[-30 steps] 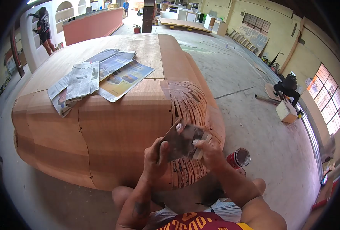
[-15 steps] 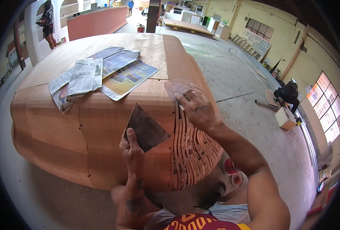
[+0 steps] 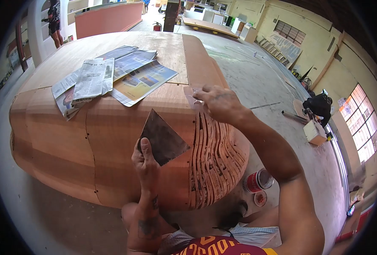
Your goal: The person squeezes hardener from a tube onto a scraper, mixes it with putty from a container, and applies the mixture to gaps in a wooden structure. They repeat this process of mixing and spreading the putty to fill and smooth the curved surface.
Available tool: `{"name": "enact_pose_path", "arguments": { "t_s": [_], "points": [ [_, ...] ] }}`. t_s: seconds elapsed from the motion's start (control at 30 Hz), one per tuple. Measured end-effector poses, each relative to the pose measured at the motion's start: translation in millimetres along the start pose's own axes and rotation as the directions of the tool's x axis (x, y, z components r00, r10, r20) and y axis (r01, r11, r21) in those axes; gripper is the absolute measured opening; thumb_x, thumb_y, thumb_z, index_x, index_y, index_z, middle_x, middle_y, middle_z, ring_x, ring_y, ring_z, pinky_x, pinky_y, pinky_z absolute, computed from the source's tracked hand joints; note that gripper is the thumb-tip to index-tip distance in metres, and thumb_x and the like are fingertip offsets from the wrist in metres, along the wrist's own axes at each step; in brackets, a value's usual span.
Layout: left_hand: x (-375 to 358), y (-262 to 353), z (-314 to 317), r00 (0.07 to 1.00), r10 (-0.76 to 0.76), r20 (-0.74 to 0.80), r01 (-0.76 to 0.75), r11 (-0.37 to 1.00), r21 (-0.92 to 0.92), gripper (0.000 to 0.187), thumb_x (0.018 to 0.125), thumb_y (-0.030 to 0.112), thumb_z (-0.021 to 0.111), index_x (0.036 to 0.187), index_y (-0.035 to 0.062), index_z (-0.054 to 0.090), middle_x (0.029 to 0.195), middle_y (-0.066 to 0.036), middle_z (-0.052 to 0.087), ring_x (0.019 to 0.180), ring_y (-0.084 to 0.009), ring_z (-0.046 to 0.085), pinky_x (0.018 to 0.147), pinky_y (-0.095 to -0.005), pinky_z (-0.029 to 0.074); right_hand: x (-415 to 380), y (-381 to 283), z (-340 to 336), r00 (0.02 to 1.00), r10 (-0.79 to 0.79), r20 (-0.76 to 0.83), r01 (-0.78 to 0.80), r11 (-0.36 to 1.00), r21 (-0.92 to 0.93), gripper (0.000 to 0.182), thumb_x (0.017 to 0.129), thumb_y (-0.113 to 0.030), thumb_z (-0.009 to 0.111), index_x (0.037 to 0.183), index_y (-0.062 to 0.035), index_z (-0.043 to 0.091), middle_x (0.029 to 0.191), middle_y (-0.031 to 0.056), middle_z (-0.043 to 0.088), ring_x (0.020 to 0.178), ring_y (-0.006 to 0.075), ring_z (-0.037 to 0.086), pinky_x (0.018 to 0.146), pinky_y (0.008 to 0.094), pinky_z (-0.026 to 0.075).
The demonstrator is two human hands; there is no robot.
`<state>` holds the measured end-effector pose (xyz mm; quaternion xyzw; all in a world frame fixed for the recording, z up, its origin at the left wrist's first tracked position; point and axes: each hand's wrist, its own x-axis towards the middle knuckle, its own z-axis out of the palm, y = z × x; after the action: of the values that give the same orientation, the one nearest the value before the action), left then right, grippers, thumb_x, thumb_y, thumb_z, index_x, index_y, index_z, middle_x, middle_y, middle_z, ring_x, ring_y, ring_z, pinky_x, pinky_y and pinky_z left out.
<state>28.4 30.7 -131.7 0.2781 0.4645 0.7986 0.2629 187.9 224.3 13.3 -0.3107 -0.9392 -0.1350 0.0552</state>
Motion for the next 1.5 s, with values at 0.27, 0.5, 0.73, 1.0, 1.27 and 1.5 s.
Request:
{"name": "enact_pose_path", "arguments": {
  "t_s": [0.27,0.5,0.73,1.0,1.27,1.5],
  "points": [
    [1,10,-5,0.999,0.027,-0.019,-0.027,1.000,0.003,0.042,0.113,0.037,0.049,0.113,-0.0014,0.066,0.104,0.000,0.068,0.091,-0.0063,0.058,0.086,-0.0229,0.047,-31,-33,12,0.997,-0.026,0.070,0.027,1.000,-0.016,0.038,0.096,-0.018,0.065,0.134,-0.0139,0.065,0.124,0.0093,0.065,0.110,0.0278,0.065,0.092,0.0441,0.056],
    [-3,25,9,0.989,0.071,-0.129,-0.070,0.997,0.010,0.038,0.113,0.033,0.049,0.103,0.0007,0.065,0.084,0.008,0.055,0.073,-0.0010,0.040,0.062,-0.0209,0.035,-103,-70,62,0.963,-0.127,-0.239,0.083,0.979,-0.187,0.052,0.089,-0.018,0.065,0.138,-0.0040,0.059,0.112,0.0078,0.062,0.093,0.0258,0.059,0.073,0.0382,0.051],
    [-4,17,-3,0.998,-0.020,-0.064,0.023,0.999,0.046,0.037,0.113,0.034,0.049,0.103,0.0022,0.065,0.083,0.007,0.054,0.072,-0.0030,0.042,0.061,-0.0216,0.036,-139,-77,25,0.998,-0.008,-0.066,0.035,0.909,0.416,0.049,0.093,-0.006,0.062,0.141,-0.0029,0.057,0.120,0.0104,0.063,0.105,0.0280,0.064,0.084,0.0407,0.055],
    [-17,2,21,0.922,-0.286,0.260,0.372,0.839,-0.397,0.044,0.114,0.035,0.043,0.126,-0.0030,0.061,0.111,-0.006,0.070,0.098,-0.0108,0.069,0.091,-0.0267,0.058,-150,-82,32,0.846,0.015,-0.533,0.389,0.665,0.637,0.055,0.094,0.010,0.058,0.148,-0.0017,0.049,0.123,0.0174,0.057,0.112,0.0329,0.063,0.095,0.0403,0.052],
    [-23,17,18,0.923,-0.257,0.285,0.362,0.832,-0.421,0.042,0.114,0.034,0.043,0.126,-0.0023,0.061,0.110,-0.005,0.069,0.097,-0.0101,0.067,0.088,-0.0280,0.058,-160,-69,69,0.959,-0.143,-0.244,0.269,0.734,0.623,0.054,0.093,0.004,0.063,0.145,-0.0026,0.047,0.129,0.0203,0.053,0.114,0.0394,0.062,0.098,0.0429,0.052],
    [-20,8,9,0.983,0.035,0.181,0.019,0.957,-0.290,0.036,0.112,0.033,0.051,0.120,0.0012,0.066,0.113,-0.003,0.070,0.098,-0.0100,0.064,0.087,-0.0268,0.052,-190,-82,58,0.898,0.429,0.099,-0.095,-0.031,0.995,0.043,0.103,-0.003,0.052,0.146,-0.0027,0.047,0.127,0.0106,0.060,0.115,0.0208,0.062,0.098,0.0374,0.052]
  ]
}}
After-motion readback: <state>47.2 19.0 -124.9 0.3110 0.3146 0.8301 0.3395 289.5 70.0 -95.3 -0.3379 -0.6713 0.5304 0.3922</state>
